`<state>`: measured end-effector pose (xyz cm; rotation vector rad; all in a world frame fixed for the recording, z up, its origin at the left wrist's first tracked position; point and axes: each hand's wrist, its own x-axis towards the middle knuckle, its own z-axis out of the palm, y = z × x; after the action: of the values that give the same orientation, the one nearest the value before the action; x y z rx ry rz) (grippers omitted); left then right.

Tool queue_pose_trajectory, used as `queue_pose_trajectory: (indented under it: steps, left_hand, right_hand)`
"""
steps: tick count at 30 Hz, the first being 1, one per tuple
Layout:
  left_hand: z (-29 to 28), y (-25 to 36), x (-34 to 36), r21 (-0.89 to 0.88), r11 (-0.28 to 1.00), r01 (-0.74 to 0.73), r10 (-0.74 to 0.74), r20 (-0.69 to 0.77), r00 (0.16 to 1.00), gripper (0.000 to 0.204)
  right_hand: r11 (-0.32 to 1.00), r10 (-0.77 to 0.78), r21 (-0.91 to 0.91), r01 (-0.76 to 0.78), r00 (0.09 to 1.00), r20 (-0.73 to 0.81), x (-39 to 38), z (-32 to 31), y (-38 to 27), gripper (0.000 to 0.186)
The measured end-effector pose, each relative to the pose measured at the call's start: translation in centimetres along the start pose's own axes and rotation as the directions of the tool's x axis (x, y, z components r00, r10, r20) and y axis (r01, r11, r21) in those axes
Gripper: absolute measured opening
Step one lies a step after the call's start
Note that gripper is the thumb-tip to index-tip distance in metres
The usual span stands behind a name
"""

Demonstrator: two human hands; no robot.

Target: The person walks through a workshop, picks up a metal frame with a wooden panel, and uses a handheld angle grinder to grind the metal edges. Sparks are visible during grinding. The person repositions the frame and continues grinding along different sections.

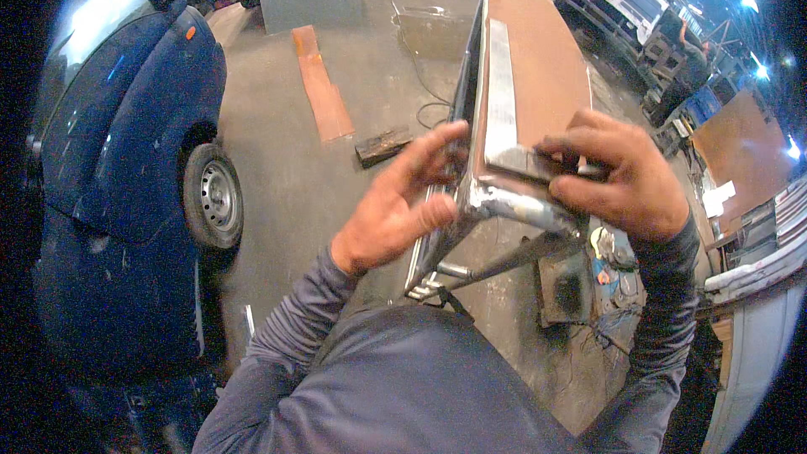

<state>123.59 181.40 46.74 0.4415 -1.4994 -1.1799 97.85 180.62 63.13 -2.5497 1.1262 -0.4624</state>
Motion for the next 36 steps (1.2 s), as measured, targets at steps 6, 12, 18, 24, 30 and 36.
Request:
queue_pose_trajectory:
  steps: [6, 12, 18, 24, 30, 36]
  left_hand:
    - [-1.6, 1.4, 0.8, 0.136, 0.989, -0.064, 0.077, -0.095, 0.992, 0.044]
    - [0.2, 0.3, -1.3, 0.096, 0.993, -0.065, 0.073, -0.075, 0.995, 0.04]
    - [1.5, -0.5, 0.0, -0.524, 0.84, 0.141, -0.186, -0.035, 0.982, 0.041]
    - [-0.4, -2.0, 4.1, -0.832, 0.395, 0.389, -0.141, 0.364, 0.921, 0.04]
    - [1.1, -2.9, 5.9, -0.859, 0.282, 0.427, -0.007, 0.443, 0.896, 0.028]
    - [0.6, -3.5, 5.4, -0.842, 0.454, 0.292, 0.055, 0.354, 0.934, 0.024]
  right_hand:
    - [1.0, 0.012, -0.011, -0.013, 0.996, -0.086, -1.0, -0.1, -0.1, 0.042]
    - [0.992, -0.111, -0.097, 0.087, 0.951, -0.289, -1.3, 1.7, 1.4, 0.052]
    - [0.998, 0.059, -0.009, -0.067, 0.923, -0.38, -2.6, 2.2, -0.8, 0.035]
    - [0.991, 0.103, 0.124, -0.054, 0.897, -0.43, -1.8, 4.8, -4.3, 0.022]
    - [0.992, 0.118, 0.1, -0.077, 0.846, -0.52, -1.2, 6.8, -6.0, 0.011]
    - [0.998, -0.069, -0.043, 0.054, 0.86, -0.505, -0.1, 7.5, -5.2, 0.008]
